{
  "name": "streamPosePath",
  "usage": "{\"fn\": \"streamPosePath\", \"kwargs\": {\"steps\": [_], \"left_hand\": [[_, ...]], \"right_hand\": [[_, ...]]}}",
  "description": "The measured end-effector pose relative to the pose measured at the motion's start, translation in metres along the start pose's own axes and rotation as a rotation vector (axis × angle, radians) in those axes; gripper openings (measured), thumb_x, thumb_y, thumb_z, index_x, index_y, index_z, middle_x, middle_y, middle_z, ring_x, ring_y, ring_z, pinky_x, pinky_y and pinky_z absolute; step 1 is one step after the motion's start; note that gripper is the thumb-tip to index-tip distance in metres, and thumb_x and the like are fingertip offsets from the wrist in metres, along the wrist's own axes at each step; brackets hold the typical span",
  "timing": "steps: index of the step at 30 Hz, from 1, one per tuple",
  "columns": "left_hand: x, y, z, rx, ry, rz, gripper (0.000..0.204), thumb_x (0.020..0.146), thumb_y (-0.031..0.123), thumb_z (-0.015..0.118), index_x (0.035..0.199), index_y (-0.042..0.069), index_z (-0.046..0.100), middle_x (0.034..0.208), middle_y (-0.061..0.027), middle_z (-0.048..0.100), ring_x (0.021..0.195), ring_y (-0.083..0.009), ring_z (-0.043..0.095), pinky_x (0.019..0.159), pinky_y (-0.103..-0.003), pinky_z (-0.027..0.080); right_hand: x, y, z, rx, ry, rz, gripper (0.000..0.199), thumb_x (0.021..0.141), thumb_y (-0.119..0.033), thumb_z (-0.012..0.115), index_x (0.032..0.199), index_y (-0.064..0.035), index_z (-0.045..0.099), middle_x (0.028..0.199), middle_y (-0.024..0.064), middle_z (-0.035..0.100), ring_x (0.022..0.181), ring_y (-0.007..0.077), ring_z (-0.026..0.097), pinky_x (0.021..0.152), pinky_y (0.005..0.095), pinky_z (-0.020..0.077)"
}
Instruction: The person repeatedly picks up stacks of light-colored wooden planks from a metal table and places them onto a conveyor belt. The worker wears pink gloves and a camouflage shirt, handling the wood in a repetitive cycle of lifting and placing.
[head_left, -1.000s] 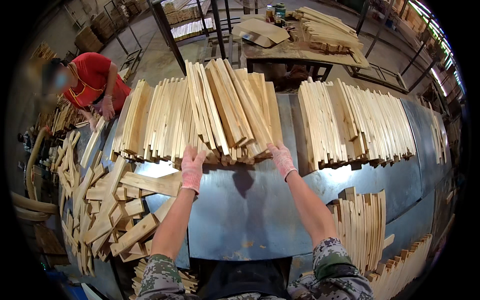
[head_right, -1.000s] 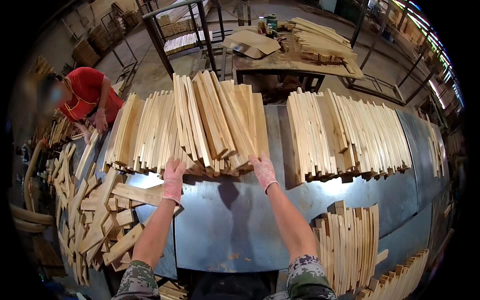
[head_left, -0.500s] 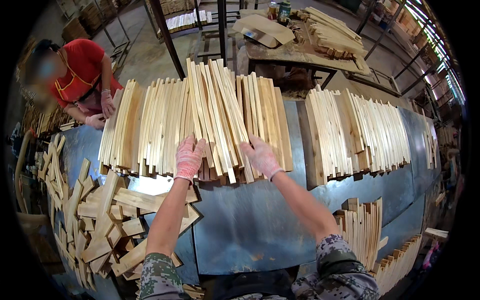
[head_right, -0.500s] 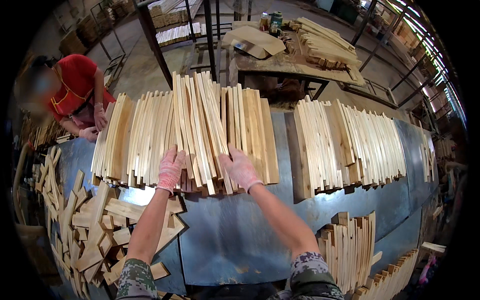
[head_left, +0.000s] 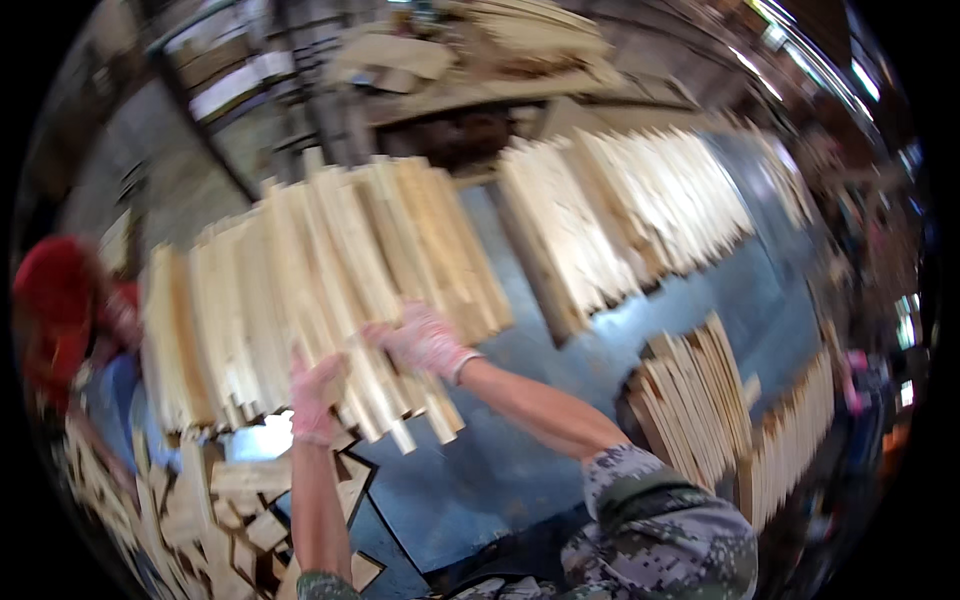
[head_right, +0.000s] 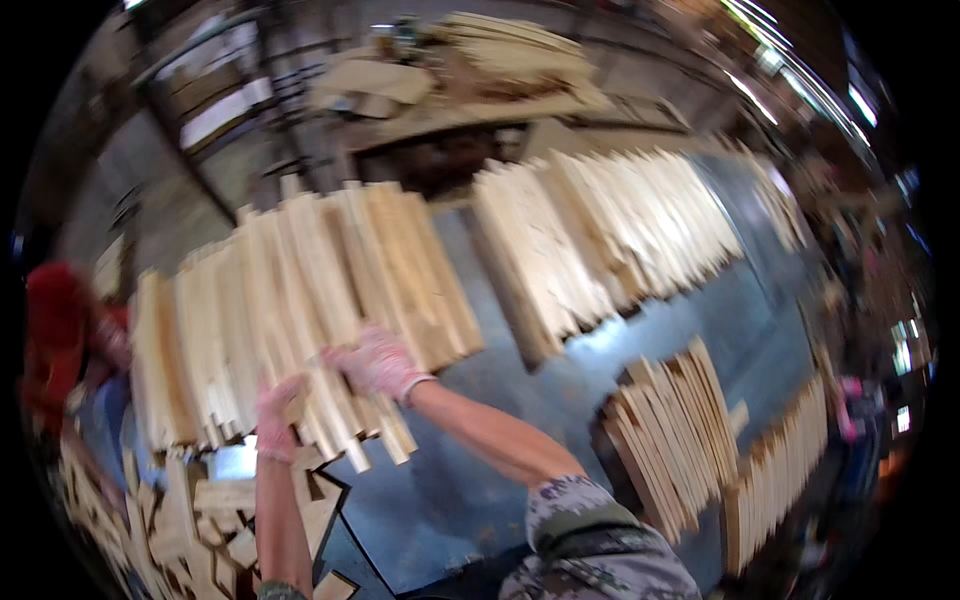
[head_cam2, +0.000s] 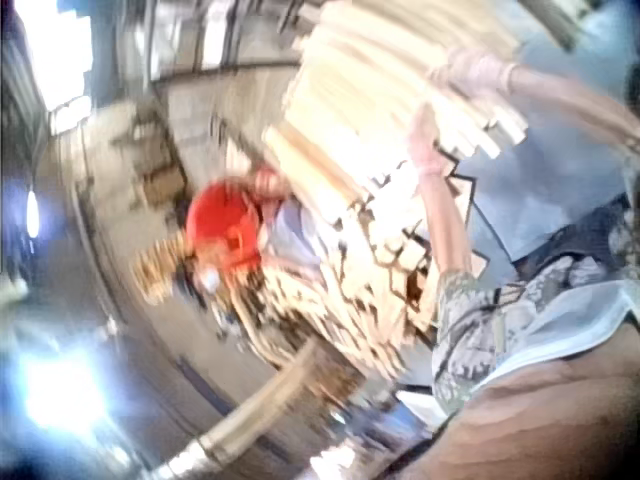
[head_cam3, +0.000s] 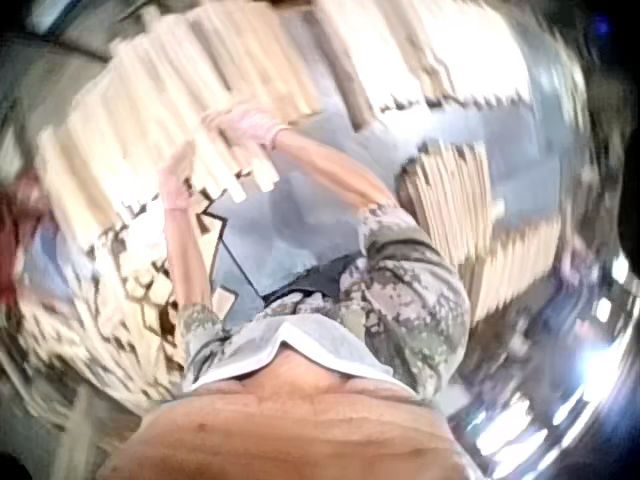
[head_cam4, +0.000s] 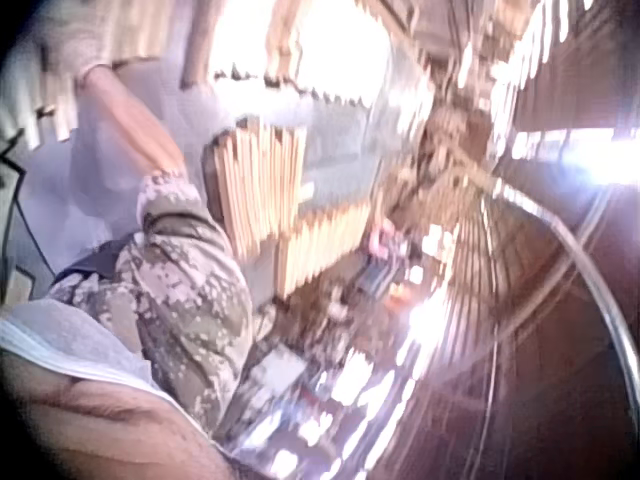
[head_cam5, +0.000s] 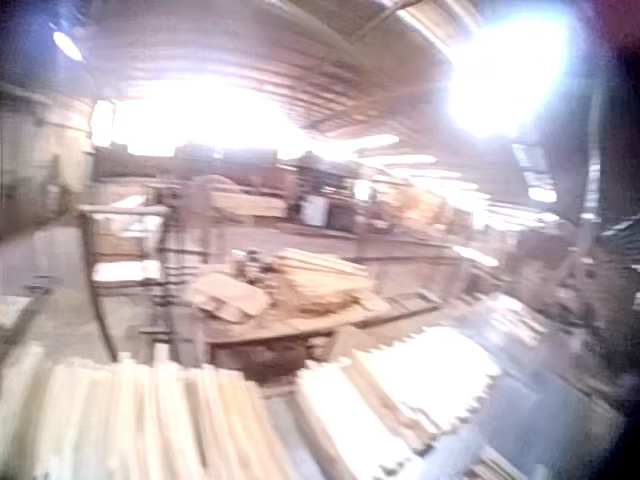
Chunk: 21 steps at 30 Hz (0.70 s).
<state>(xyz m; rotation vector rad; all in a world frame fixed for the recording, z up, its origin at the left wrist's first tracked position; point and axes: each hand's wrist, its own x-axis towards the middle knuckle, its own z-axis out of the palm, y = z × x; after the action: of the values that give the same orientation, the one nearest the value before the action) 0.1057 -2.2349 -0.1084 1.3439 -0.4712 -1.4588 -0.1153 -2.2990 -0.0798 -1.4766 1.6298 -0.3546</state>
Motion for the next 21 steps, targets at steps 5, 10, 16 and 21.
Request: {"fn": "streamPosePath", "kwargs": {"steps": [5, 10, 16, 21], "left_hand": [[-0.075, -0.040, -0.007, 0.171, 0.018, 0.053, 0.091, 0.093, 0.014, 0.072, 0.169, 0.007, 0.021, 0.137, -0.0147, 0.062, 0.121, -0.0267, 0.065, 0.103, -0.040, 0.054], [-0.139, -0.069, 0.038, 0.189, -0.247, 0.178, 0.095, 0.087, 0.018, 0.080, 0.166, 0.005, 0.029, 0.148, -0.0156, 0.056, 0.130, -0.0297, 0.059, 0.112, -0.041, 0.048], [-0.170, -0.144, 0.109, 0.324, -0.593, 0.194, 0.103, 0.080, 0.014, 0.084, 0.166, 0.004, 0.028, 0.150, -0.0127, 0.053, 0.132, -0.0269, 0.057, 0.114, -0.039, 0.046], [-0.263, -0.186, 0.248, 0.398, -0.867, 0.006, 0.092, 0.081, 0.006, 0.078, 0.161, 0.005, 0.034, 0.145, -0.0127, 0.056, 0.126, -0.0260, 0.061, 0.106, -0.038, 0.053]], "right_hand": [[-0.087, 0.033, -0.014, 0.013, 0.004, -0.010, 0.102, 0.081, -0.065, 0.076, 0.147, 0.0097, 0.050, 0.142, 0.0307, 0.059, 0.134, 0.0412, 0.058, 0.112, 0.0440, 0.0475], [-0.172, 0.096, -0.029, 0.086, 0.172, -0.009, 0.104, 0.081, -0.062, 0.076, 0.152, 0.0055, 0.044, 0.135, 0.0281, 0.059, 0.131, 0.0419, 0.057, 0.110, 0.0460, 0.0474], [-0.282, 0.207, -0.058, 0.232, 0.494, 0.080, 0.096, 0.080, -0.063, 0.077, 0.151, -0.0042, 0.050, 0.136, 0.0265, 0.060, 0.127, 0.0425, 0.057, 0.111, 0.0482, 0.0452], [-0.390, 0.299, -0.098, 0.347, 0.760, 0.191, 0.087, 0.082, -0.064, 0.076, 0.144, -0.0058, 0.058, 0.127, 0.0263, 0.066, 0.120, 0.0429, 0.061, 0.106, 0.0483, 0.0472]]}}
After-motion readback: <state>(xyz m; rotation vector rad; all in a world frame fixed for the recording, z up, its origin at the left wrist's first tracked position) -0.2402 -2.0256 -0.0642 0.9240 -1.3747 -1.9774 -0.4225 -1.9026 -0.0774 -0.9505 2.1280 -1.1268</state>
